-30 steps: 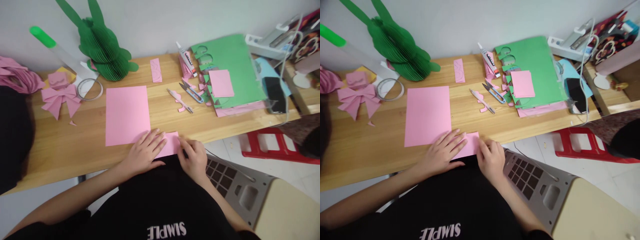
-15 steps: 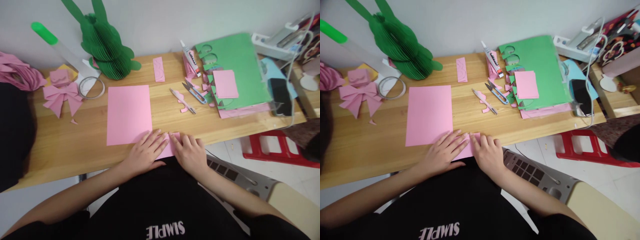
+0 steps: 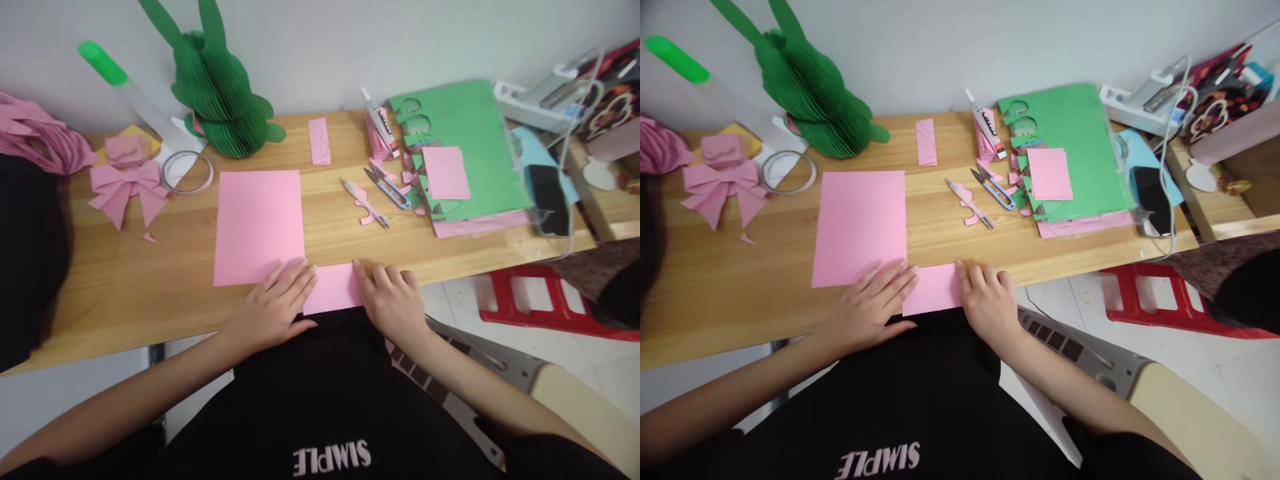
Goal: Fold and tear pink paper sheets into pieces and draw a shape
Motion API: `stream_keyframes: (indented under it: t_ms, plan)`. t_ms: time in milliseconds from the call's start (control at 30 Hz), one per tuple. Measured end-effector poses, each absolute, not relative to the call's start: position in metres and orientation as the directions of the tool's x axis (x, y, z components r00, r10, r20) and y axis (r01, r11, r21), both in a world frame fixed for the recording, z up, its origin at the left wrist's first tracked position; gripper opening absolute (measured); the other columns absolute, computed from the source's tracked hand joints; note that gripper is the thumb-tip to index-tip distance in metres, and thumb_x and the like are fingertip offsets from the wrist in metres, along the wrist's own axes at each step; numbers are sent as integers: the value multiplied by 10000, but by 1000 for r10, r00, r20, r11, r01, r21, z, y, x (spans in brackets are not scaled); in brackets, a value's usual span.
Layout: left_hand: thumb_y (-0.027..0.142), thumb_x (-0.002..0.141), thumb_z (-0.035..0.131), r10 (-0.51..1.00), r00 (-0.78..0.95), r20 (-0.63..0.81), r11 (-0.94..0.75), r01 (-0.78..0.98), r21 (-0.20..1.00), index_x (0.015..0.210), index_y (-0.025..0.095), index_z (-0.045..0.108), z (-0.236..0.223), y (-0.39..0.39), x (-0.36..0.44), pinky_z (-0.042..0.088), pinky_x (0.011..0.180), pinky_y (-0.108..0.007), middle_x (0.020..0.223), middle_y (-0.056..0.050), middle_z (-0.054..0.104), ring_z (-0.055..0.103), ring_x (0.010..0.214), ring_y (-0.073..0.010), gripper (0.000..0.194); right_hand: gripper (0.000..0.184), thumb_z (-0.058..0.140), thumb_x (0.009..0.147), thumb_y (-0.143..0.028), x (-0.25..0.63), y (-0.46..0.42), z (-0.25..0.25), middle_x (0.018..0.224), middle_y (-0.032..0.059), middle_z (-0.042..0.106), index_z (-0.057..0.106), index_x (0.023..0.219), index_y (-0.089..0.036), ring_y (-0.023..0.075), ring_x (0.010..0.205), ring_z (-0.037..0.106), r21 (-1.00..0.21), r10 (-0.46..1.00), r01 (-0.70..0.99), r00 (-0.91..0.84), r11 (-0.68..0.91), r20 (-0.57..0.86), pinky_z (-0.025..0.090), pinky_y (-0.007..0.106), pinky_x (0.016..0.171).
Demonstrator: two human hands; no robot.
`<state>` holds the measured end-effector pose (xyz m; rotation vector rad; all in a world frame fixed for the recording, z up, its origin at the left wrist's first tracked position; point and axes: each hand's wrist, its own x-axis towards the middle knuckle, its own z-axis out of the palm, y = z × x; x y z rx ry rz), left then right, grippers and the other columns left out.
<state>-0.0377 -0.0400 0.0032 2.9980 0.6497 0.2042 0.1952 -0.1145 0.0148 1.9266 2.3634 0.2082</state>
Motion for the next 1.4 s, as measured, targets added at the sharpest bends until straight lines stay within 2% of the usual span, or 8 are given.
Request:
stream_keyframes:
  t_ms: [233, 367, 567, 733, 933, 1133, 1300, 1400]
  plan:
    - [581, 923, 406, 460, 881, 114, -888, 456, 61, 1365, 109, 492, 2, -44, -61, 235, 1145, -427, 1392, -124, 559, 429, 1348, -289, 652, 291, 497, 906, -220, 196, -106, 17, 810, 105, 610, 662, 1119, -110, 246, 778, 469, 88, 975, 976, -206, 199, 81, 250, 366, 647]
    - [608, 914, 394, 471, 870, 146, -882, 465, 78, 1289, 87, 558, 7, -43, -54, 287, 1112, -444, 1349, -136, 592, 453, 1309, -308, 662, 241, 552, 904, -353, 192, -83, 20, 928, 124, 623, 669, 902, -143, 251, 838, 510, -75, 986, 985, -147, 153, 84, 312, 360, 709]
    - [328, 915, 538, 593, 789, 160, -793, 537, 288, 814, 143, 695, 23, -22, -22, 472, 895, -402, 954, -95, 680, 573, 977, -262, 262, 169, 728, 755, -220, 190, -47, 19, 835, 34, 627, 640, 894, -178, 195, 795, 548, -508, 955, 845, -265, 166, -130, 376, 308, 712]
    - [249, 872, 617, 655, 754, 52, -670, 547, 501, 811, 192, 699, 22, 4, 7, 471, 815, -377, 868, -38, 659, 549, 900, -223, 117, 143, 728, 682, -58, 193, -35, 16, 651, -20, 560, 646, 676, -175, 135, 652, 508, -678, 960, 730, -242, 85, -141, 369, 257, 641]
    - [290, 766, 737, 594, 797, -109, -616, 537, 576, 852, 208, 674, 24, 9, 12, 385, 928, -432, 926, -24, 621, 507, 986, -241, 134, 76, 721, 729, -128, 196, -37, 25, 766, 38, 648, 687, 783, -170, 180, 749, 578, -625, 949, 775, -259, 92, -181, 416, 297, 707]
    - [211, 743, 721, 581, 780, -230, -547, 584, 600, 791, 179, 555, 27, -3, 10, 381, 896, -406, 979, -40, 554, 484, 993, -239, 176, 417, 780, 678, -219, 180, -55, 37, 1111, 133, 662, 654, 1072, -160, 328, 1053, 572, -395, 892, 913, -256, 97, -373, 430, 425, 865]
    - [94, 753, 657, 632, 740, -229, -411, 571, 711, 756, 188, 561, 22, -1, 13, 366, 867, -362, 851, 11, 586, 515, 892, -183, 134, 82, 696, 749, -138, 181, -53, 19, 875, 50, 677, 683, 801, -200, 230, 872, 612, -554, 924, 828, -279, 92, -263, 441, 321, 758]
    - [104, 792, 641, 695, 678, -239, -305, 580, 756, 737, 188, 586, 27, 6, 13, 378, 817, -333, 788, 17, 612, 529, 832, -170, 114, 143, 632, 775, -69, 187, -43, 17, 750, 32, 634, 682, 727, -194, 173, 740, 593, -652, 950, 746, -283, 134, -130, 416, 259, 655]
